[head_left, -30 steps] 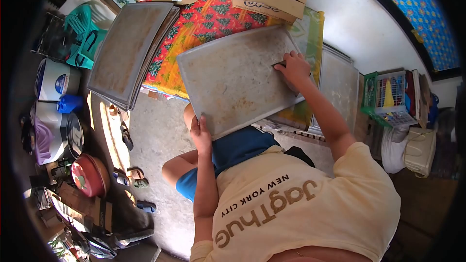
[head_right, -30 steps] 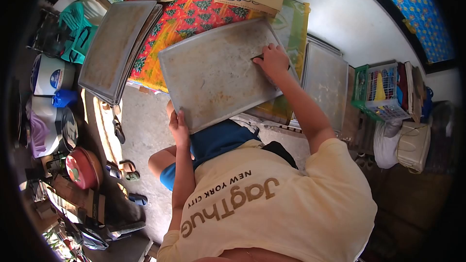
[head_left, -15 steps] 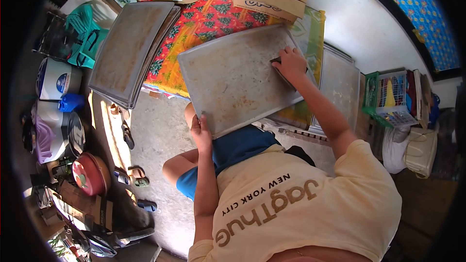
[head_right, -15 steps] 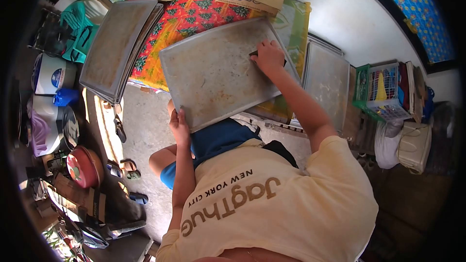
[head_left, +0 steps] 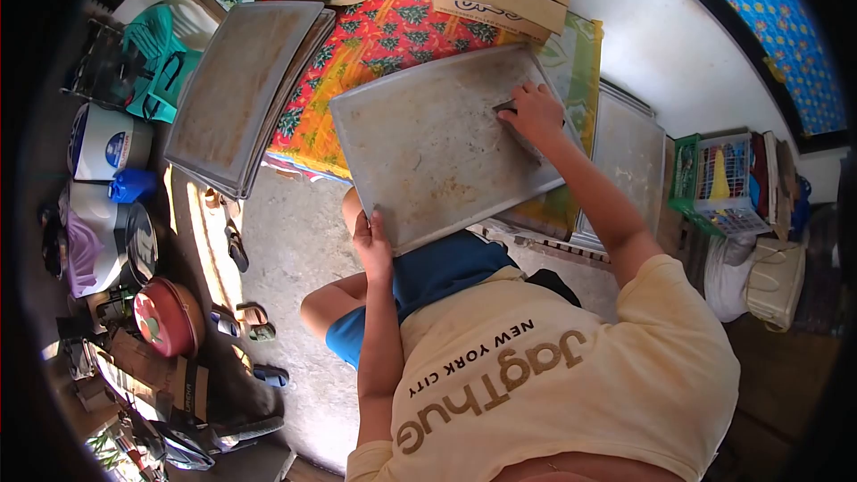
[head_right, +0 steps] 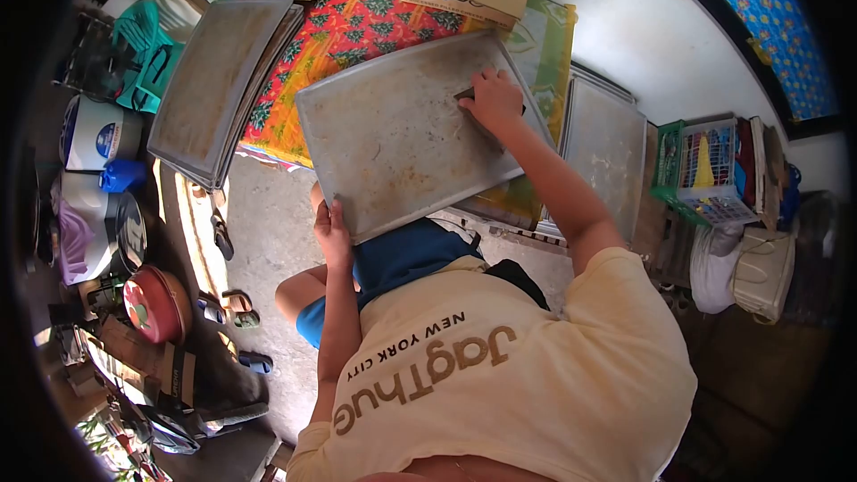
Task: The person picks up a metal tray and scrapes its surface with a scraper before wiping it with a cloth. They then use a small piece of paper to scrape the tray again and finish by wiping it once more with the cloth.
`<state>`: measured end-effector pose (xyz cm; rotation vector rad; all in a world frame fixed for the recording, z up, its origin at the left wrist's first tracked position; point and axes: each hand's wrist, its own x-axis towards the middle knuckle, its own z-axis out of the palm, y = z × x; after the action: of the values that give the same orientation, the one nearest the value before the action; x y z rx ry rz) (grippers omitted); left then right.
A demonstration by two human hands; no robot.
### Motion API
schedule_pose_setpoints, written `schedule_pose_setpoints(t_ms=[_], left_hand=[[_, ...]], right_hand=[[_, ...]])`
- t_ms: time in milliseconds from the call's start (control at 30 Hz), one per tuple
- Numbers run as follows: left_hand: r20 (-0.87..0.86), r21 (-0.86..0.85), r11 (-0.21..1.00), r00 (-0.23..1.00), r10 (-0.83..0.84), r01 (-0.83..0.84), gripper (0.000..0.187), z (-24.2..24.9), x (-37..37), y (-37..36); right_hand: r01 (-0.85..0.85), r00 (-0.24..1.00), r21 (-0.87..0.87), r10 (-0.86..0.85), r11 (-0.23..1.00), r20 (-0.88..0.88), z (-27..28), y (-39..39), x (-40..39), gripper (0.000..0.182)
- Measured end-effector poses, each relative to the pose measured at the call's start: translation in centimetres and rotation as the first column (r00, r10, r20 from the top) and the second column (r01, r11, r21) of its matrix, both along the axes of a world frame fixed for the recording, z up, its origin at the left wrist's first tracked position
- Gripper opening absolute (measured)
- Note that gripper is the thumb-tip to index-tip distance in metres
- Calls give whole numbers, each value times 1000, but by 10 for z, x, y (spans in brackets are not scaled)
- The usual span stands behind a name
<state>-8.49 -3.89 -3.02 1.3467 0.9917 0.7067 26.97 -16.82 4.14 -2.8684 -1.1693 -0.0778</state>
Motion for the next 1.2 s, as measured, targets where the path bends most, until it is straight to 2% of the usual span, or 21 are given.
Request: schedule_pose_setpoints(t_ms=[33, 133, 267, 333, 433, 533, 733, 867, 967, 1033, 1100, 1200], left_hand=[[-12, -8, 1000, 1000, -7, 7, 31, 2, 0, 0], [14, 29, 999, 1000, 21, -22, 30, 6, 3, -3], [-3, 4, 1000, 1000, 9, -9, 31, 6, 1, -2], [-36, -2, 1000, 999, -8, 8, 31, 6, 0, -1], [22, 19, 1000, 1000, 15, -15, 32, 2, 3, -2], [6, -1, 1000, 1000, 0, 0, 32, 3, 1, -1], [20, 62, 998, 1000, 24, -26, 29, 4, 4, -2], [9, 39, 999, 1000, 11, -11, 29, 9, 4, -2], [34, 25, 1000, 999, 11, -12, 28, 11, 4, -4], [44, -3, 1000, 999, 10, -10, 27, 6, 1, -3], [19, 16, 1000, 1000, 7, -7, 27, 5, 0, -2], [25, 26, 1000, 1000, 13, -14, 26, 3, 2, -2]], right_hand=[[-17, 1000, -2, 17, 1000, 16, 1, -1, -2, 48], [57, 993, 14, -55, 998, -101, 1, -2, 10, 47], [-36, 992, -14, 34, 999, -125, 3, 6, -12, 48], [-52, 991, 11, 53, 999, -125, 3, 8, -19, 48], [-7, 995, 17, 9, 1000, -102, 1, 9, -4, 48], [-87, 996, -21, 86, 996, -21, 2, 9, -10, 50], [4, 985, 29, 1, 1000, -171, -5, 6, -8, 50], [-147, 941, 33, 150, 989, -305, 8, 7, -49, 55], [30, 954, 106, 3, 994, -298, 2, -4, -29, 56], [179, 964, 144, -144, 973, -224, -2, -21, 6, 57], [342, 930, 100, -322, 934, -177, 3, -38, 37, 59], [424, 901, -4, -423, 906, -97, 6, -58, 61, 59]])
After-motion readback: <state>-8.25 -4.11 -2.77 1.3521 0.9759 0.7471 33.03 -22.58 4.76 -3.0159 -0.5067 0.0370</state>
